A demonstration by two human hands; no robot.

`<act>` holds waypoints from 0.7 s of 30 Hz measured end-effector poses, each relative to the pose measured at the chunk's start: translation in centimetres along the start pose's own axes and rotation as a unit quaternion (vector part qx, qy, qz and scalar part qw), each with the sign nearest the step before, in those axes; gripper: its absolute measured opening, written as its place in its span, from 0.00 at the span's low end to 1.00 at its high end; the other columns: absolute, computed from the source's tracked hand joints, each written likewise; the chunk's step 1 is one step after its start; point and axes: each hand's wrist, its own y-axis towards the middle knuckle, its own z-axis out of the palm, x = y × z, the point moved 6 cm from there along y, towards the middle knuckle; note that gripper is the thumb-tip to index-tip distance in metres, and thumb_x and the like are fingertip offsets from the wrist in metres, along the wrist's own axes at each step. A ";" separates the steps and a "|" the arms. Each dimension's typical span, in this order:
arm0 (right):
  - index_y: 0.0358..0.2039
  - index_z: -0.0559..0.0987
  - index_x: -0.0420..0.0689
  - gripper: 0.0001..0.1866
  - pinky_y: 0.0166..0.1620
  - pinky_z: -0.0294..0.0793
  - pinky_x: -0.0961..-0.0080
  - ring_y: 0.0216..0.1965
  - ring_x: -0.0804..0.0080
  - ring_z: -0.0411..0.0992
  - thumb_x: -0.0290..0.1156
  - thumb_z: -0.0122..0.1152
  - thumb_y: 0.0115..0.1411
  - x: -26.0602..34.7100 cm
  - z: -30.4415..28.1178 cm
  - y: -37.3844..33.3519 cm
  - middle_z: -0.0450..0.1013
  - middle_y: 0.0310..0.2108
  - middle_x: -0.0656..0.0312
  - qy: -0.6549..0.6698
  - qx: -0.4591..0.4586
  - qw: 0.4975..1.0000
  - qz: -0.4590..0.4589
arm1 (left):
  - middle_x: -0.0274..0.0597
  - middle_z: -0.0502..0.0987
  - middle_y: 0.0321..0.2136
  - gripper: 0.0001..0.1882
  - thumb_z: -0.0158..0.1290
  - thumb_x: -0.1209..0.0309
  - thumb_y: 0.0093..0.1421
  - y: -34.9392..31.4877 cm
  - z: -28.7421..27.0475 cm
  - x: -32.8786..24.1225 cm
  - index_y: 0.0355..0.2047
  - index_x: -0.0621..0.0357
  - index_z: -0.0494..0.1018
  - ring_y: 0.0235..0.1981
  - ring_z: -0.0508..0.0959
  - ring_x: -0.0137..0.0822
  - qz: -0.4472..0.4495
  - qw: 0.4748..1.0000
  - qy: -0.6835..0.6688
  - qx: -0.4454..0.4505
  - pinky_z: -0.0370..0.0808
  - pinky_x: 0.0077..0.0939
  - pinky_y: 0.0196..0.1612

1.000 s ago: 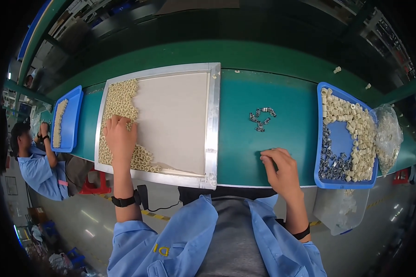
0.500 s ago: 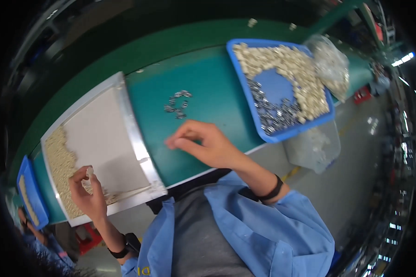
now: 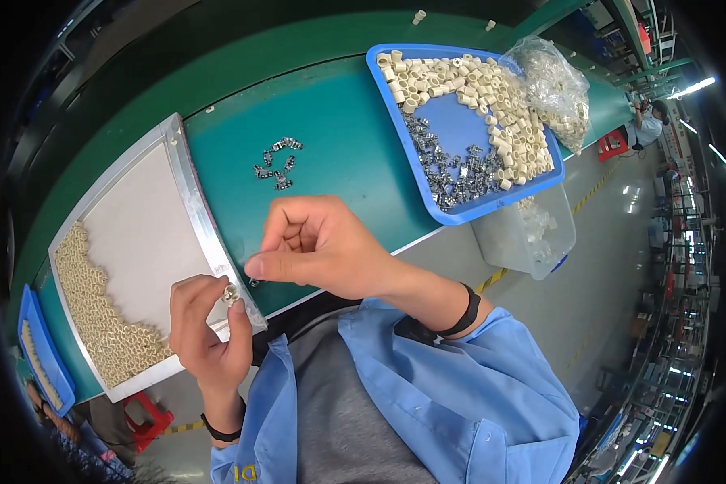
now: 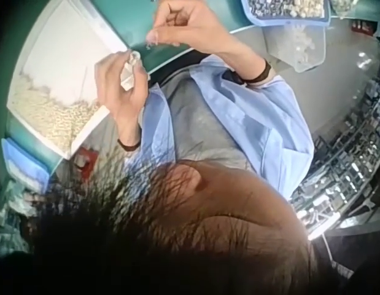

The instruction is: The person assembles components by hand, picking up a white plastic sleeve and a metal insert from a blue tray. They press the metal insert into the sleeve, then place the assembled part onto a white tray, repeating the process for each set.

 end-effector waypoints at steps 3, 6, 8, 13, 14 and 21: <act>0.33 0.76 0.39 0.07 0.26 0.64 0.82 0.24 0.81 0.68 0.18 0.68 0.61 0.6 0.1 -0.4 0.74 0.26 0.62 -0.075 -0.010 0.996 -0.056 | 0.52 0.77 0.35 0.18 0.58 0.85 0.50 0.1 0.3 -0.8 0.44 0.70 0.77 0.34 0.78 0.48 0.015 1.000 0.023 -0.005 0.75 0.36 0.37; 0.31 0.76 0.40 0.09 0.24 0.62 0.81 0.22 0.81 0.68 0.20 0.71 0.59 1.6 0.8 -0.7 0.75 0.25 0.62 -0.177 -0.019 0.976 -0.126 | 0.51 0.77 0.35 0.19 0.58 0.84 0.50 0.0 0.5 -1.2 0.44 0.70 0.77 0.33 0.77 0.47 0.033 0.998 0.049 -0.015 0.75 0.36 0.36; 0.29 0.77 0.40 0.10 0.21 0.60 0.80 0.20 0.81 0.66 0.21 0.73 0.58 2.8 1.6 -0.9 0.74 0.22 0.62 -0.250 -0.017 0.948 -0.197 | 0.49 0.77 0.35 0.19 0.59 0.82 0.49 -0.1 0.6 -1.5 0.44 0.68 0.78 0.32 0.78 0.47 0.054 0.995 0.079 -0.032 0.76 0.36 0.33; 0.26 0.79 0.40 0.10 0.18 0.56 0.79 0.17 0.78 0.66 0.22 0.76 0.55 3.5 2.4 -1.1 0.72 0.18 0.63 -0.291 -0.016 0.902 -0.318 | 0.48 0.77 0.35 0.19 0.59 0.82 0.48 -0.1 0.9 -1.9 0.44 0.68 0.78 0.32 0.78 0.46 0.068 0.993 0.082 -0.043 0.76 0.36 0.32; 0.26 0.79 0.40 0.10 0.18 0.56 0.79 0.17 0.78 0.66 0.22 0.76 0.55 3.5 2.4 -1.1 0.72 0.18 0.63 -0.291 -0.017 0.902 -0.318 | 0.48 0.77 0.35 0.19 0.59 0.81 0.49 -0.1 0.9 -2.0 0.44 0.68 0.78 0.32 0.78 0.46 0.072 0.993 0.088 -0.042 0.76 0.36 0.32; 0.26 0.79 0.40 0.11 0.17 0.58 0.78 0.17 0.76 0.68 0.22 0.77 0.54 3.5 2.5 -1.3 0.72 0.17 0.62 -0.296 -0.021 0.891 -0.344 | 0.48 0.77 0.35 0.19 0.59 0.80 0.49 -0.1 1.2 -2.2 0.44 0.68 0.78 0.31 0.78 0.46 0.081 0.991 0.097 -0.037 0.76 0.35 0.31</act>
